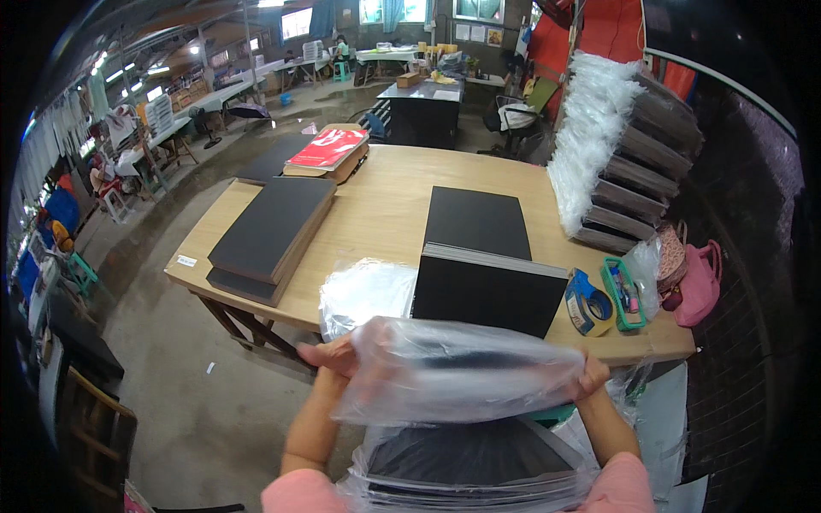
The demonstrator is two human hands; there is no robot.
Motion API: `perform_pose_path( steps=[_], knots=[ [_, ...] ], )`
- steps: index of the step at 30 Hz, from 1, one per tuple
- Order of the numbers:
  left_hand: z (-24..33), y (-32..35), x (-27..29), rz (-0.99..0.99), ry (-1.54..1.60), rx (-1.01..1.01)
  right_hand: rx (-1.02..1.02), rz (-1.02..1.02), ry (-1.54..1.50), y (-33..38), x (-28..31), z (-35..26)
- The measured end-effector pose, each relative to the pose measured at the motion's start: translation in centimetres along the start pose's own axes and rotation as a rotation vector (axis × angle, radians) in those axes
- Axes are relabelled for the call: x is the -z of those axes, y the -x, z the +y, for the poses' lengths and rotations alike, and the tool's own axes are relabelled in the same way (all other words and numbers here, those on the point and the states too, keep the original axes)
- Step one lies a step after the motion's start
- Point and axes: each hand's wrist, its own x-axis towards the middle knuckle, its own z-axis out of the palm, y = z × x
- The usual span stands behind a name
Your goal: The person packages books by placing each book into a plastic sleeve and then stacking the sleeved books on top of one another.
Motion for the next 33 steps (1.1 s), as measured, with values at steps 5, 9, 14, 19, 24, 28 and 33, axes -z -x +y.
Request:
perform_pose_path(
  steps=[5,9,14,19,24,28,33],
  knots=[
    [-2.6,-5.1,-0.2,0.681,-1.546,0.121,0.263,0.823,0.93,-0.6,4.1,-0.3],
    [-2.0,-7.7,0.5,0.572,-2.081,-0.097,0.457,0.906,1.359,-5.4,2.8,-1.0],
    [1.0,-5.2,-4.1,0.413,-1.895,-0.075,0.455,0.728,1.627,-3.2,2.1,-2.9],
    [2.3,-3.3,-0.5,0.356,-0.933,0.533,-0.075,0.787,1.103,-1.8,-1.2,-5.2],
    [-0.7,-1.3,2.4,0.592,-0.105,0.816,-0.246,0.722,0.143,2.2,3.9,-2.5],
    [-3.5,4.3,4.4,0.701,0.079,0.843,-0.139,0.728,0.169,8.8,6.7,3.6],
    [-8.7,9.7,6.0,0.781,0.337,0.678,-0.405,0.468,0.382,12.0,7.2,8.4]
  ],
)
